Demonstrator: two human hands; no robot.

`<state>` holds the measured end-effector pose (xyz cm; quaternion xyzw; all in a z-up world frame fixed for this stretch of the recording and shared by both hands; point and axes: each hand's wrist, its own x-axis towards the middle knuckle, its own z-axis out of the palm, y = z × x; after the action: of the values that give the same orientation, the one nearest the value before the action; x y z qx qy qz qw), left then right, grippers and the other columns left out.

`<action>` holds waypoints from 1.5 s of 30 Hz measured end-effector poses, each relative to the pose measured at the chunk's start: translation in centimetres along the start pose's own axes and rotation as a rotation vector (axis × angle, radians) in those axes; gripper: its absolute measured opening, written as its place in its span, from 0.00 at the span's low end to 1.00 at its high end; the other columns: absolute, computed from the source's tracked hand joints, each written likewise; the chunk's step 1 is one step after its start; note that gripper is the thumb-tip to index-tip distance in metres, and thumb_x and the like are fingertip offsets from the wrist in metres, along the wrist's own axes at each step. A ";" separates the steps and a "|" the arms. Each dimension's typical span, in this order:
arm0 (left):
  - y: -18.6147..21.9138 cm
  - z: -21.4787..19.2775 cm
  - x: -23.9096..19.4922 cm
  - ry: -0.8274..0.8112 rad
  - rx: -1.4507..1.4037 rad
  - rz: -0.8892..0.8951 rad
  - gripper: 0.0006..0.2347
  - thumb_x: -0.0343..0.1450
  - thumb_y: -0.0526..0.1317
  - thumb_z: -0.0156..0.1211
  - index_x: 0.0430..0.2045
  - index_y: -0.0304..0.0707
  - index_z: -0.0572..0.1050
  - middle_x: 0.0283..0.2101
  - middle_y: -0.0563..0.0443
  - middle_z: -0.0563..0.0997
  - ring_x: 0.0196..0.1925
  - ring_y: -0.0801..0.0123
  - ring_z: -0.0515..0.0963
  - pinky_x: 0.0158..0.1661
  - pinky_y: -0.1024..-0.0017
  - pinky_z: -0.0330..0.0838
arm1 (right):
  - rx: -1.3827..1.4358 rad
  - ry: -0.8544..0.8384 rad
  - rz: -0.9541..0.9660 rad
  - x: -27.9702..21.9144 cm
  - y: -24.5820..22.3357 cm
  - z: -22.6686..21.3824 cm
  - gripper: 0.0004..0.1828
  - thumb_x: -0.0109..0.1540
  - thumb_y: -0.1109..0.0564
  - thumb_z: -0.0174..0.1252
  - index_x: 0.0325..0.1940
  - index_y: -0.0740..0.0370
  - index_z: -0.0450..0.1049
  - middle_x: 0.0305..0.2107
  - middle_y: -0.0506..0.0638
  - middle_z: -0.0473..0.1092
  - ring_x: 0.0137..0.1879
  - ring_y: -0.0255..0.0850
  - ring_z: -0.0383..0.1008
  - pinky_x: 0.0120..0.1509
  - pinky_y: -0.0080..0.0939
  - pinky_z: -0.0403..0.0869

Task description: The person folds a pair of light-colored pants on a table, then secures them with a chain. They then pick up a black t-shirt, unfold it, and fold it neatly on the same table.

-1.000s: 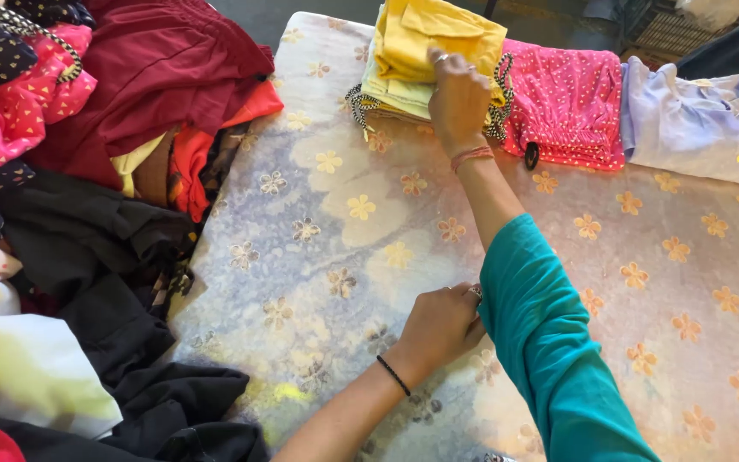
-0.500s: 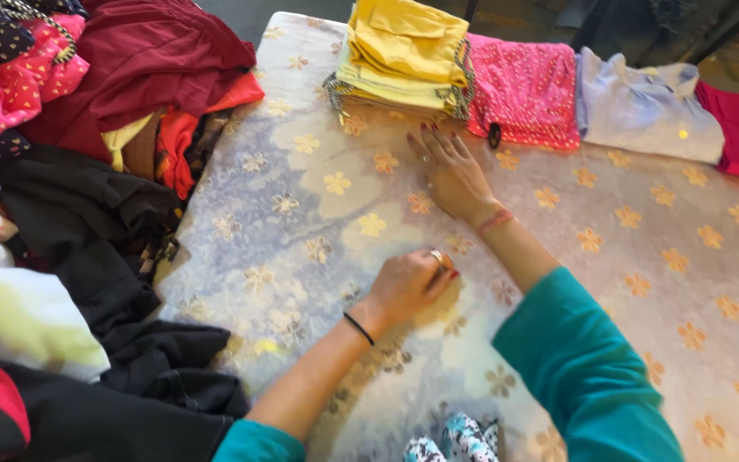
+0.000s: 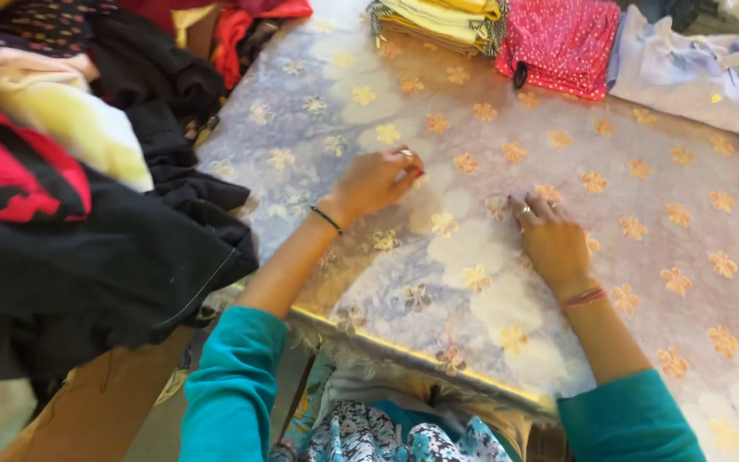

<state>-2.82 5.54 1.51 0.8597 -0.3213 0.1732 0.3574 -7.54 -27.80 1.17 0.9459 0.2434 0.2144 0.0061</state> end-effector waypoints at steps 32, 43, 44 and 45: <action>13.5 1.2 6.6 0.198 0.333 0.003 0.10 0.76 0.44 0.52 0.39 0.39 0.78 0.23 0.43 0.80 0.25 0.50 0.81 0.26 0.53 0.72 | 0.277 0.116 0.003 -2.7 -1.3 -1.6 0.13 0.64 0.61 0.55 0.52 0.61 0.77 0.49 0.56 0.74 0.57 0.55 0.73 0.61 0.54 0.72; -7.4 -5.3 -4.8 0.285 1.362 -0.483 0.22 0.75 0.40 0.53 0.66 0.43 0.63 0.68 0.45 0.64 0.74 0.54 0.60 0.67 0.39 0.52 | 0.421 0.019 0.092 -3.4 -1.9 -3.6 0.19 0.62 0.58 0.60 0.57 0.63 0.76 0.57 0.58 0.71 0.61 0.57 0.70 0.63 0.53 0.70; -5.8 -8.4 -5.5 0.378 1.444 -0.480 0.22 0.70 0.44 0.54 0.61 0.43 0.68 0.63 0.42 0.70 0.67 0.53 0.67 0.61 0.44 0.60 | 0.402 0.053 0.033 -3.3 -2.2 -3.7 0.18 0.62 0.56 0.61 0.56 0.61 0.77 0.57 0.57 0.71 0.61 0.56 0.71 0.63 0.53 0.71; -4.3 -11.5 -6.3 0.473 1.524 -0.475 0.23 0.66 0.47 0.54 0.56 0.43 0.73 0.57 0.40 0.76 0.59 0.52 0.75 0.55 0.49 0.68 | 0.382 0.087 -0.025 -3.2 -2.6 -3.7 0.17 0.62 0.55 0.62 0.55 0.59 0.78 0.56 0.56 0.71 0.61 0.54 0.72 0.63 0.53 0.72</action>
<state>-5.32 18.88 3.91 0.8520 0.1575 0.4392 -0.2375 -12.80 -27.39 2.95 0.9167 0.2915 0.2048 -0.1812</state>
